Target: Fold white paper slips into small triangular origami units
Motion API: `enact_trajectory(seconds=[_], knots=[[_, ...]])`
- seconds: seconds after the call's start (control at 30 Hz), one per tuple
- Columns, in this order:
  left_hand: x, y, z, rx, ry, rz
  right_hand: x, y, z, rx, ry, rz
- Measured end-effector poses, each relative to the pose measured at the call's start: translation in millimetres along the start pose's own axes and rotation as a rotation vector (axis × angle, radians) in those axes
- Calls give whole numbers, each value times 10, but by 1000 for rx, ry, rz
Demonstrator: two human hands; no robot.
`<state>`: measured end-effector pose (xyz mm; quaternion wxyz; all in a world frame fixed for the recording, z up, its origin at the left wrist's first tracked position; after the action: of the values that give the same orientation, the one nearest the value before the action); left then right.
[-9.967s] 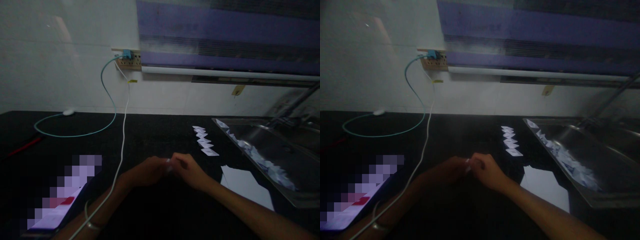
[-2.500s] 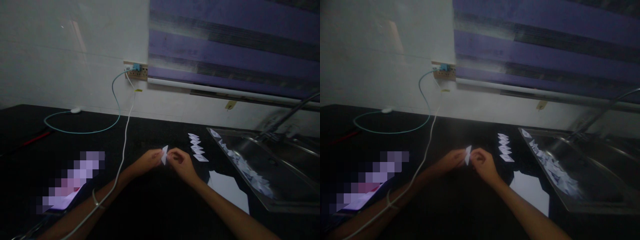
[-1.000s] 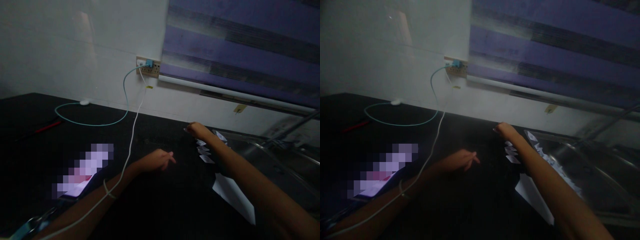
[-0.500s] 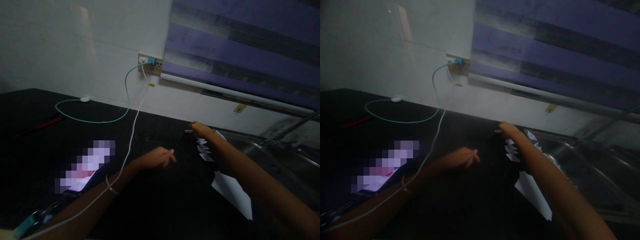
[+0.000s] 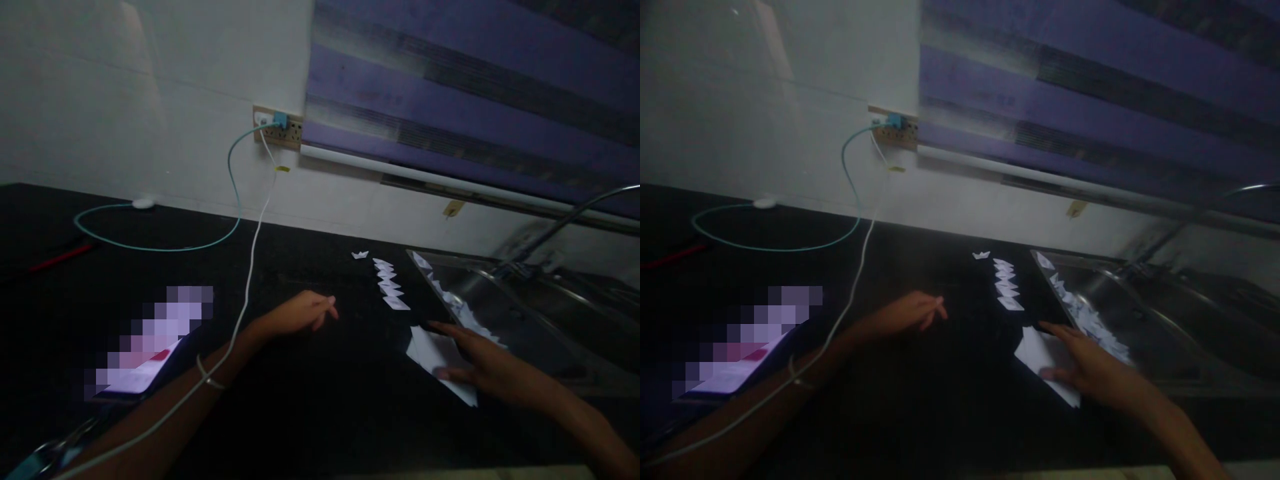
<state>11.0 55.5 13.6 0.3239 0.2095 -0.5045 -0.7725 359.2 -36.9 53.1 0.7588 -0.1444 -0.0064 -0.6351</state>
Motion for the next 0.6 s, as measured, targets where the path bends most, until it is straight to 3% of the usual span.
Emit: enact_trajectory(seconds=[0.13, 0.3, 0.6], knots=[[2, 4, -5, 2, -4, -17, 80, 90, -143, -65, 74, -1], [-12, -1, 4, -16, 1, -35, 54, 131, -165, -58, 186, 39], [-22, -37, 3, 13, 10, -52, 148, -100, -85, 43, 197, 124]])
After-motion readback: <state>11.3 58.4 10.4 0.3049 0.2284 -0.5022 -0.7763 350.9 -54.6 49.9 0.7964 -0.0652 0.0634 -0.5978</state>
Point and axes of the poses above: each hand's wrist, its own x-axis away from the middle knuckle, its own z-axis out of the back of the hand, y = z × x, the point moved 5 cm from there along -x, towards the middle knuckle, and after that the axes turned 1 degree about -z, right-handed, at the moved point
